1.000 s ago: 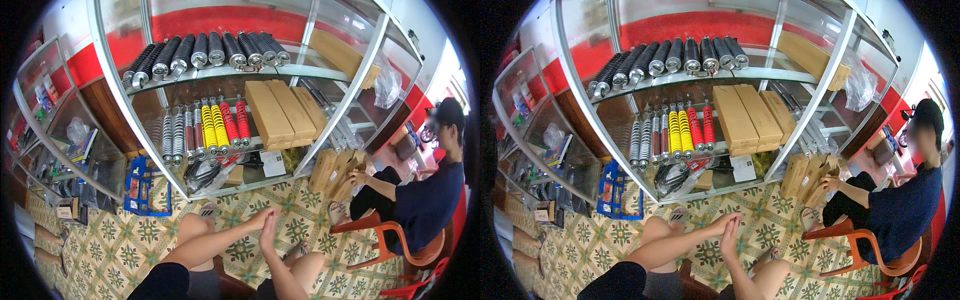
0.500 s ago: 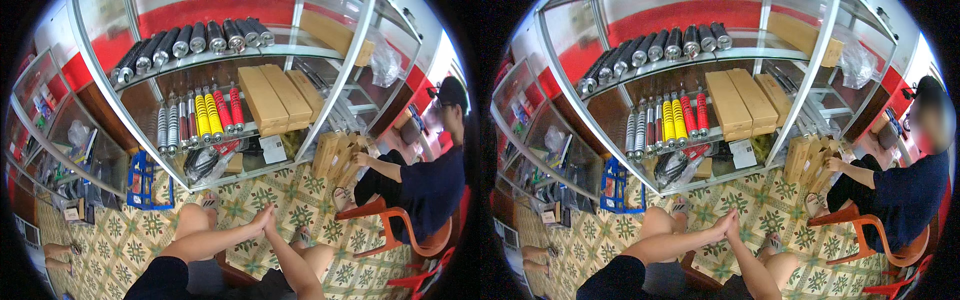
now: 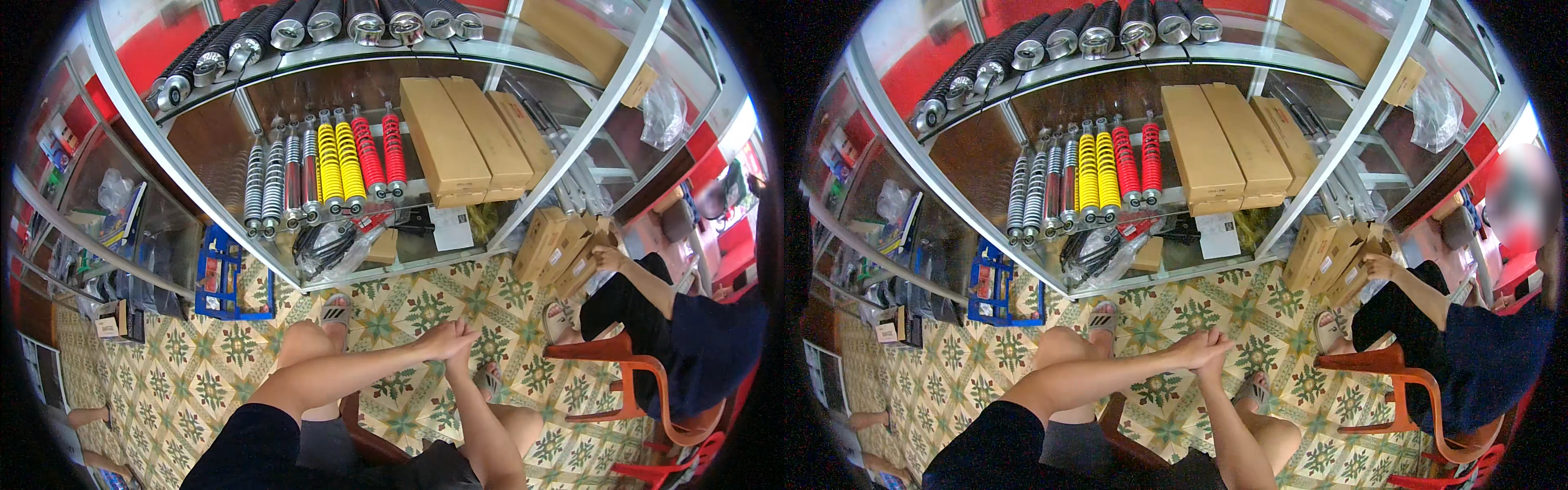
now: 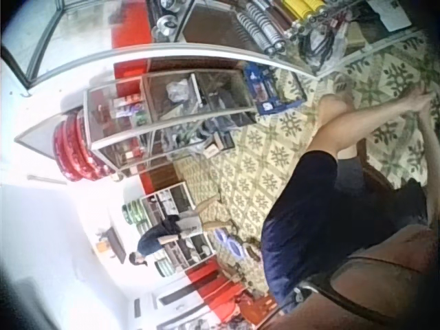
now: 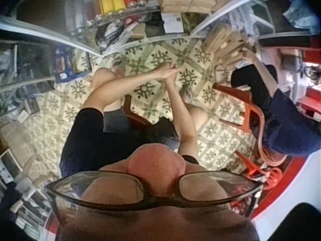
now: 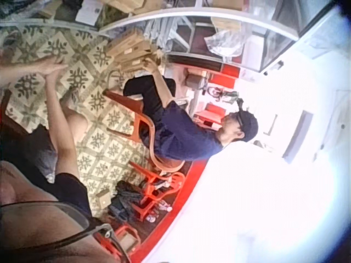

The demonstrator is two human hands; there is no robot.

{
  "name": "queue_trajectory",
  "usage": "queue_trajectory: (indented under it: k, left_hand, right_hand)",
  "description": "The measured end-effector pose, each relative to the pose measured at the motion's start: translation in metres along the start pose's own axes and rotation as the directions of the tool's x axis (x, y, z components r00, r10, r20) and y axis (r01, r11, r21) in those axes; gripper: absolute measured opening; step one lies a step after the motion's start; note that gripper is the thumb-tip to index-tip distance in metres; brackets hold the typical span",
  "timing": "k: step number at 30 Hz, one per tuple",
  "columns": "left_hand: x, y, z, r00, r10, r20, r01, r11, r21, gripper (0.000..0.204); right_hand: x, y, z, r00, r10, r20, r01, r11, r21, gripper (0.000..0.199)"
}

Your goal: The person unboxes and handles motorcycle shock absorbers by removing them from plastic sleeves and cardboard boxes, and then places the boxes on a shelf.

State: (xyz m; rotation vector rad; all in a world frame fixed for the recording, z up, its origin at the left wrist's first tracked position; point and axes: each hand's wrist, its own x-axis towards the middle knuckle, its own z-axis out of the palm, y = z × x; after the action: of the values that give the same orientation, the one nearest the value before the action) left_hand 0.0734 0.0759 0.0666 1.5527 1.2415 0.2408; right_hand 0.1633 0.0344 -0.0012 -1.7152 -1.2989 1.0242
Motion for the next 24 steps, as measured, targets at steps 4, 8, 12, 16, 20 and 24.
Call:
queue_trajectory:
  k: [4,8,12,16,20,24]
  left_hand:
    - [0.0,-0.003,-0.004,1.0,0.002,0.007,-0.002,0.998,0.063,0.069]
    - [-0.01,-0.009,-0.007,1.0,0.021,0.014,-0.021,1.0,0.019,0.077]
    - [-0.014,-0.024,-0.005,0.996,0.034,0.081,-0.034,0.999,0.0,0.078]
    - [-0.016,-0.019,-0.009,0.986,-0.064,0.156,0.064,0.998,0.01,0.083]
    - [-0.015,-0.011,-0.009,0.994,-0.025,0.108,0.021,0.999,0.042,0.085]
    - [-0.017,0.005,-0.011,0.998,0.024,0.062,-0.025,1.0,0.01,0.085]
  right_hand:
    - [0.0,-0.012,-0.008,0.999,0.041,0.019,-0.042,0.999,0.028,0.047]
    - [-0.001,-0.012,-0.006,1.0,0.006,0.003,-0.006,1.0,0.025,0.046]
    - [-0.005,0.001,-0.002,0.986,-0.167,-0.016,0.163,0.975,-0.148,0.047]
    - [-0.007,-0.011,-0.01,0.984,-0.157,0.083,0.17,0.97,-0.174,0.045]
    - [-0.008,-0.024,-0.016,0.996,-0.061,0.068,0.073,0.977,-0.198,0.042]
    - [-0.003,-0.011,-0.022,0.986,-0.138,0.091,0.154,0.965,-0.211,0.039]
